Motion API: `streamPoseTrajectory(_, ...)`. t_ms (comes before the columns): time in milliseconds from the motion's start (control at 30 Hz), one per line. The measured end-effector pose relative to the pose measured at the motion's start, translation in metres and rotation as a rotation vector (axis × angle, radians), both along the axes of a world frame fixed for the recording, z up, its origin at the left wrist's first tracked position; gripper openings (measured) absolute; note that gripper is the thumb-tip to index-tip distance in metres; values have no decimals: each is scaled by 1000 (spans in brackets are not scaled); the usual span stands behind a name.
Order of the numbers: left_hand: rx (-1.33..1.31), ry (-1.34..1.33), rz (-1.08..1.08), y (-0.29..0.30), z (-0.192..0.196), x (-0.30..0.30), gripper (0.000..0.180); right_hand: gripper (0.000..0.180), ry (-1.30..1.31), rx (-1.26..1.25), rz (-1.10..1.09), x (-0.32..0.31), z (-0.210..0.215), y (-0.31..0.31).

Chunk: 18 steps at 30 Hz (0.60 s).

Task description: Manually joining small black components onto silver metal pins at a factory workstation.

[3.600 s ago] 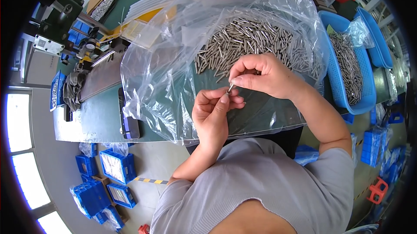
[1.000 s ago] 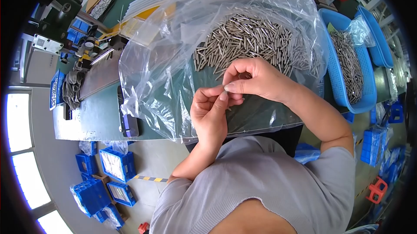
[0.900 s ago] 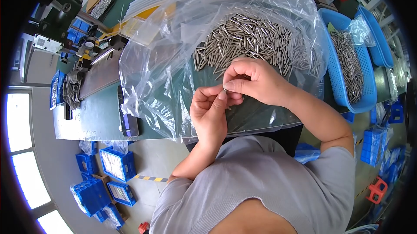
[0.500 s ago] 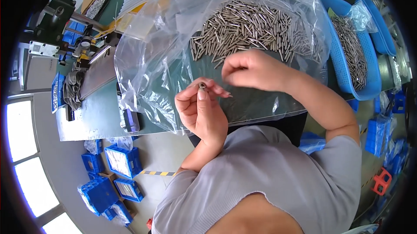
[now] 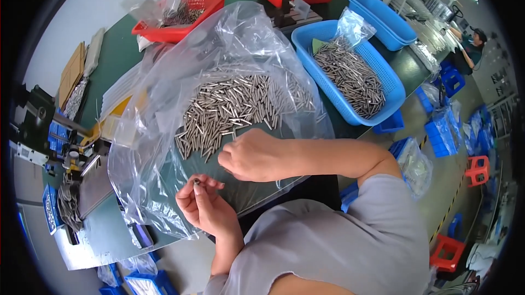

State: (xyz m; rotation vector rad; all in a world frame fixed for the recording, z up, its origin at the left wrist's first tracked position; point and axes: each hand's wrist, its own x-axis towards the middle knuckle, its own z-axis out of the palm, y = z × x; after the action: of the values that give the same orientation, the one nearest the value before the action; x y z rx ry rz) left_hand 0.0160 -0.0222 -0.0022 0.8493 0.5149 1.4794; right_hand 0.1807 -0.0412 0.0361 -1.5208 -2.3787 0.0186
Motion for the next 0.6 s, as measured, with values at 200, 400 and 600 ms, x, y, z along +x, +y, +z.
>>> streamPoseTrajectory(200, -38, -14, -63, 5, -3, -1, 8, 13, 43, 469, -490, 73, 86, -54)
streamPoseTrajectory(400, -21, 20, -125, 8, -1, 1, 9, 6, -159, 233, -843, 194, 72, -71)
streamPoseTrajectory(600, -39, 50, -186, 8, 1, 1, 7, 16, -380, 556, -717, 137, 96, -64)
